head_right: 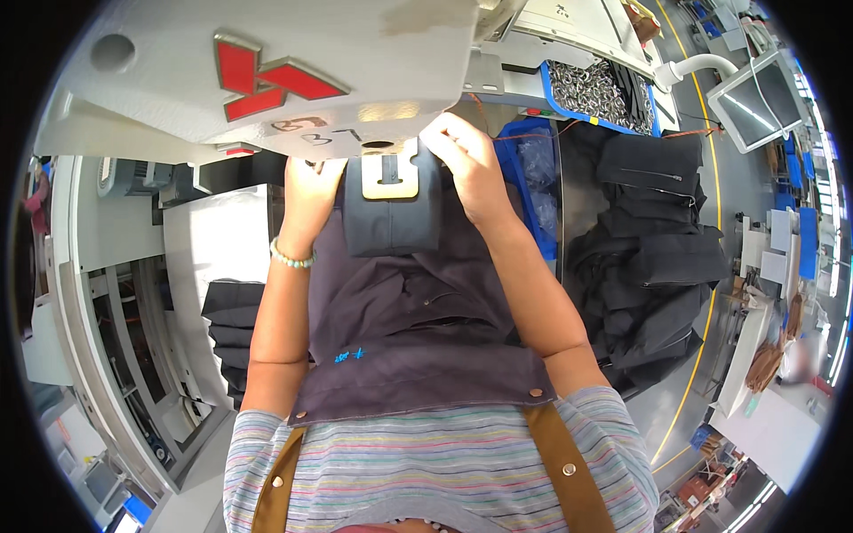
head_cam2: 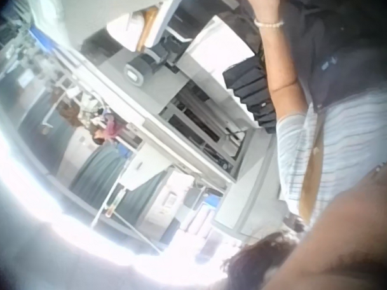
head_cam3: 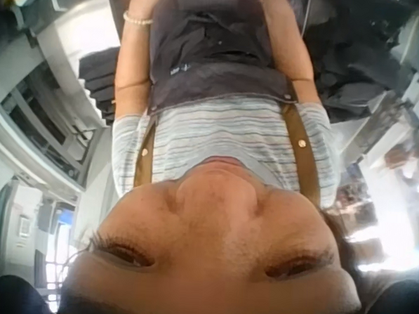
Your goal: Finishing and inspecting small black leather pouches using an industrial sewing or finishing machine.
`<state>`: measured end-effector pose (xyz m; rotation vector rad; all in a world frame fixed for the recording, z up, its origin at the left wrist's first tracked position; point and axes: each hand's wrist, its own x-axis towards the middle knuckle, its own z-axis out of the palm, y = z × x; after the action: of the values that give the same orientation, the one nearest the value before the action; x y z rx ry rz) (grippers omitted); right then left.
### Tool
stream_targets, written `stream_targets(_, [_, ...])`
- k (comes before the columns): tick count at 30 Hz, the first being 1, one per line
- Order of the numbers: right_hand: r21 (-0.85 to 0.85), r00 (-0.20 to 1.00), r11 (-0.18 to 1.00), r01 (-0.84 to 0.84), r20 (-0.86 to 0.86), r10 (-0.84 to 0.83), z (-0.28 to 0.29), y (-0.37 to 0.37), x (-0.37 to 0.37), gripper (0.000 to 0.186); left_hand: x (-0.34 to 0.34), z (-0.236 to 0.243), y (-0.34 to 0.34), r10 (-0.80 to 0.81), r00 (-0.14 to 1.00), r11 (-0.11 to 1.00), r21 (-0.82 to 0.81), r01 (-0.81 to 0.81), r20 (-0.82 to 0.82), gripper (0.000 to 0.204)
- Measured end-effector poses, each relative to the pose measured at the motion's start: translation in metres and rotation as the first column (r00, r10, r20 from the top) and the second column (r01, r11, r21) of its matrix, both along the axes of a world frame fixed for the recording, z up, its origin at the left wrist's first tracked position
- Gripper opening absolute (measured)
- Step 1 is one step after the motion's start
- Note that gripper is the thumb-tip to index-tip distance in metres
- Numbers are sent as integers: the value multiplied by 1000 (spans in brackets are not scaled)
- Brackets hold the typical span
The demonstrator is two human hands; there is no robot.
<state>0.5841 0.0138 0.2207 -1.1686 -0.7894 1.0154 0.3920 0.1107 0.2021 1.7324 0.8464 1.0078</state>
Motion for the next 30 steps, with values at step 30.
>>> stream_targets(30, [28, 962, 966, 258, -100, -254, -2, 3, -38, 13, -9, 42, -47, -204, 945, 938, 227, 264, -254, 78])
